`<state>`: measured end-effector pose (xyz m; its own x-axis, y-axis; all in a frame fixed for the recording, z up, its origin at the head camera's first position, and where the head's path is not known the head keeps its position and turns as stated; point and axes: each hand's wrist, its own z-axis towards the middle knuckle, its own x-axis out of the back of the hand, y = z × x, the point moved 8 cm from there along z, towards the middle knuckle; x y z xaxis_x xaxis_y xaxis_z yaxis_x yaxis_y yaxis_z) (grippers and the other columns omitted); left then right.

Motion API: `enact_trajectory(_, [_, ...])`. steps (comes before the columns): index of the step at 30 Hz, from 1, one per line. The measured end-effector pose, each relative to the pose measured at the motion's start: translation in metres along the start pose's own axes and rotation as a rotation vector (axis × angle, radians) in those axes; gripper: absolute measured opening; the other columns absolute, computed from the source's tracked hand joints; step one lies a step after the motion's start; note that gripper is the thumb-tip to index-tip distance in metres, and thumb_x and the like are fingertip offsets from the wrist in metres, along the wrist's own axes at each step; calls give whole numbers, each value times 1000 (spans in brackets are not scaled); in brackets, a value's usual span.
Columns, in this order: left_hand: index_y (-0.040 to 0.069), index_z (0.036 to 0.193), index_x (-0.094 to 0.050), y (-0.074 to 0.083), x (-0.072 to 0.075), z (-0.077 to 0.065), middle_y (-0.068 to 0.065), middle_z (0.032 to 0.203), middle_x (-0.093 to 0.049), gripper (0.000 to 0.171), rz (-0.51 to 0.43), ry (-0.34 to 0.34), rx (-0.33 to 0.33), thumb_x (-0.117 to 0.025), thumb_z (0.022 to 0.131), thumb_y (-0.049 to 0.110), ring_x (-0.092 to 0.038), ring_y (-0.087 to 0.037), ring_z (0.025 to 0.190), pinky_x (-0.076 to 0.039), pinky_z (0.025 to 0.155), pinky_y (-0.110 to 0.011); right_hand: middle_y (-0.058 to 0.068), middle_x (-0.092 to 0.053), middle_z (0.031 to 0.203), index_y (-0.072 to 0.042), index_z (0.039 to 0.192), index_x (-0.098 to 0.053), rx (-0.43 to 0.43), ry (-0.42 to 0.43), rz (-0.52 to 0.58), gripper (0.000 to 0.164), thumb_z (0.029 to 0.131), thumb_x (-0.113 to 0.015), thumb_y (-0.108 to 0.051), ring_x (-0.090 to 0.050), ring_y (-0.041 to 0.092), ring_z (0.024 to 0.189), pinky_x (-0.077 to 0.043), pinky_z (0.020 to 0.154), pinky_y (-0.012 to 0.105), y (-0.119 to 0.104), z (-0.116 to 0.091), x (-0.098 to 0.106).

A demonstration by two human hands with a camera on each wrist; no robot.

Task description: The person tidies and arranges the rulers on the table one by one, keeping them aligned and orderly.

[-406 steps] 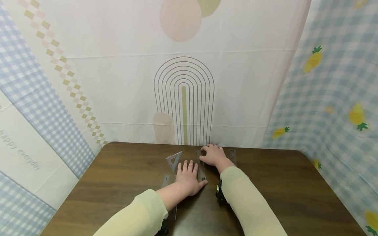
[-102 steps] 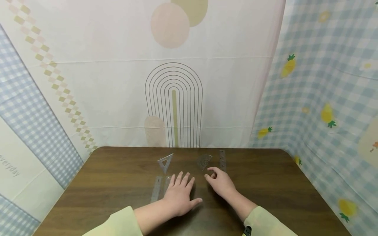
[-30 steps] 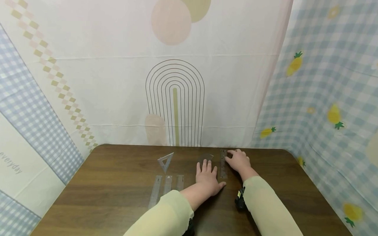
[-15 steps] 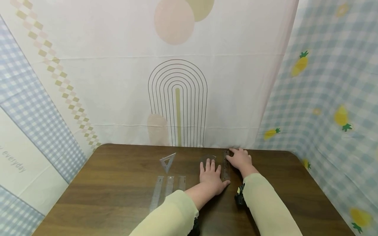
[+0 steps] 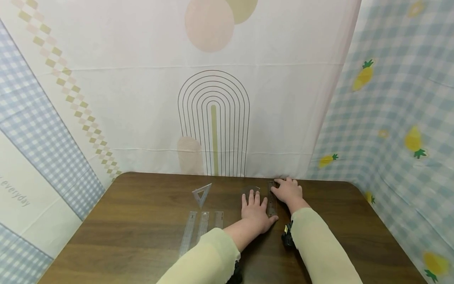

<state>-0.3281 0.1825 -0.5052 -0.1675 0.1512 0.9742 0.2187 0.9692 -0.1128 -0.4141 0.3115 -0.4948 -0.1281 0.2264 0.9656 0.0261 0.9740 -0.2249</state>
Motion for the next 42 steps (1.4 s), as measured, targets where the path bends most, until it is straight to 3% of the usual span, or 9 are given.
enact_trajectory(18, [48, 155, -18, 1, -1, 0, 8, 165, -11, 74, -22, 0, -18, -27, 89, 82, -2, -20, 152, -6, 120, -49, 32, -31, 150, -9, 149, -46, 16, -26, -65, 60, 101, -49, -46, -29, 57, 132, -27, 101, 73, -6, -3, 1])
enact_trajectory(42, [46, 156, -13, 2, -3, -4, 8, 166, -7, 74, -30, -22, -31, -26, 91, 79, 1, -21, 152, -3, 120, -50, 33, -26, 152, -9, 149, -44, -15, -40, 20, 58, 101, -50, -41, -26, 58, 133, -26, 100, 75, -1, -2, 1])
